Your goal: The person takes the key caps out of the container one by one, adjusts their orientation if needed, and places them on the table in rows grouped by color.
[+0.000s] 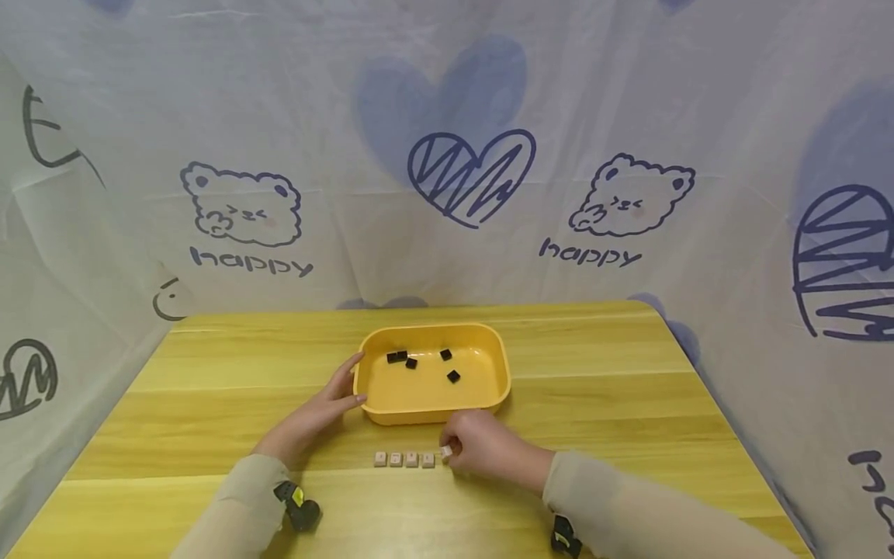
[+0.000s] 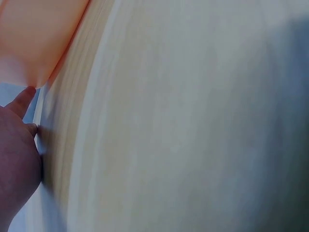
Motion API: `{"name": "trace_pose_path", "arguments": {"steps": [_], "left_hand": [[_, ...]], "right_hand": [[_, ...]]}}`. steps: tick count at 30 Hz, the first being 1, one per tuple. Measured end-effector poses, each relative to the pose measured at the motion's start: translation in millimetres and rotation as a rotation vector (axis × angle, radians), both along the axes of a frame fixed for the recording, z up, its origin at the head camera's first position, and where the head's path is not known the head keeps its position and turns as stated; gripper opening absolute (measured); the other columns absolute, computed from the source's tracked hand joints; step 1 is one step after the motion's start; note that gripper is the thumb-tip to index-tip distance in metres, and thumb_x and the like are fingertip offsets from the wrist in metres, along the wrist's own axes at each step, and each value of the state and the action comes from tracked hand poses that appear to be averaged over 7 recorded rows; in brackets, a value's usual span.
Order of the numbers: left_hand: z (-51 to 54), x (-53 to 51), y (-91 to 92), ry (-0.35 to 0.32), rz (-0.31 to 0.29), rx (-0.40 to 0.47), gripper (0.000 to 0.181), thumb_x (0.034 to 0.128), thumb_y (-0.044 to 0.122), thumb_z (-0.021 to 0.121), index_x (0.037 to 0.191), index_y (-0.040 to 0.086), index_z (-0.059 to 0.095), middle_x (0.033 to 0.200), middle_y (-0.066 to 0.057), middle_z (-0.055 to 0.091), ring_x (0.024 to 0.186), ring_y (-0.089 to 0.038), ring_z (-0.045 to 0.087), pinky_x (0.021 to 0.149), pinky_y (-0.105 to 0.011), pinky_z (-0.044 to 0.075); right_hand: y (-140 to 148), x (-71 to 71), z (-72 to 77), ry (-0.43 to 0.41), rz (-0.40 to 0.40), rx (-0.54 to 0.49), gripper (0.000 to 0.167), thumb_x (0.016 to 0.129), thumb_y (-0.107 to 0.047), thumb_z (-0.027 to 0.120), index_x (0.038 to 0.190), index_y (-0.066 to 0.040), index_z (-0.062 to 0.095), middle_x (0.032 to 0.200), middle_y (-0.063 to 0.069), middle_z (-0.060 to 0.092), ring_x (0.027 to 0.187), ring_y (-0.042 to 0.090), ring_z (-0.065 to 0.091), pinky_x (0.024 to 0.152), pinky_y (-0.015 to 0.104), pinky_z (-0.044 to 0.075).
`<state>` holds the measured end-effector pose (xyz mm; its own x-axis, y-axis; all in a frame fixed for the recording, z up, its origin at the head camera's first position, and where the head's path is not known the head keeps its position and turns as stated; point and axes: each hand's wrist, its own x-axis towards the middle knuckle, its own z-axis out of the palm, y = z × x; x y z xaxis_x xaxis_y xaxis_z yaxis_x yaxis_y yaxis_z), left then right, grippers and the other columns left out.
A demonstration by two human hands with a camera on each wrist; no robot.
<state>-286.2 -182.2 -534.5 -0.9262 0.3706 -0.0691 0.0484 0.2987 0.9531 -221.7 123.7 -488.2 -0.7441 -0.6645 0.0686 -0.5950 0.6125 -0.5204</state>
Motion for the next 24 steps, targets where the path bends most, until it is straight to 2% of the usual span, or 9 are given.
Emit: {"name": "trace_pose_path", "arguments": {"steps": [5, 8, 14, 24], "left_hand": [[2.2, 0.8, 1.2, 0.007, -0.016, 0.014, 0.077, 0.0978, 0.018, 0.061, 0.158, 0.024, 0.013, 0.155, -0.026, 0.022, 0.144, -0.043, -0.008, 0.109, -0.061, -0.016], [2.5, 1.0, 1.4, 0.003, -0.014, 0.008, 0.076, 0.0979, 0.018, 0.061, 0.158, 0.024, 0.013, 0.155, -0.026, 0.022, 0.144, -0.042, -0.011, 0.109, -0.06, -0.017], [2.1, 1.5, 0.9, 0.006, -0.011, 0.001, 0.076, 0.0981, 0.018, 0.06, 0.158, 0.024, 0.014, 0.155, -0.027, 0.023, 0.144, -0.042, -0.014, 0.108, -0.06, -0.019], [4.3, 2.1, 0.1, 0.007, -0.014, -0.001, 0.076, 0.0985, 0.017, 0.06, 0.158, 0.024, 0.013, 0.155, -0.027, 0.023, 0.145, -0.042, -0.007, 0.109, -0.057, -0.02]], "right_hand": [[-1, 2.3, -13.8, -0.017, -0.01, 0.005, 0.017, 0.07, 0.004, 0.072, 0.084, -0.007, 0.073, 0.072, -0.009, 0.059, 0.064, 0.001, 0.049, 0.056, 0.018, 0.046], [-2, 2.1, -18.4, -0.015, -0.019, -0.009, 0.016, 0.072, 0.003, 0.073, 0.085, -0.007, 0.074, 0.071, -0.011, 0.06, 0.062, 0.0, 0.048, 0.055, 0.018, 0.046], [-4, 2.6, -18.9, -0.017, -0.04, -0.014, 0.009, 0.077, -0.003, 0.077, 0.084, -0.008, 0.075, 0.069, -0.013, 0.059, 0.061, -0.001, 0.047, 0.055, 0.018, 0.045], [-4, 2.8, -17.4, 0.017, -0.056, 0.019, 0.011, 0.075, -0.004, 0.078, 0.081, -0.01, 0.072, 0.072, -0.011, 0.056, 0.064, 0.002, 0.046, 0.058, 0.019, 0.044]]}}
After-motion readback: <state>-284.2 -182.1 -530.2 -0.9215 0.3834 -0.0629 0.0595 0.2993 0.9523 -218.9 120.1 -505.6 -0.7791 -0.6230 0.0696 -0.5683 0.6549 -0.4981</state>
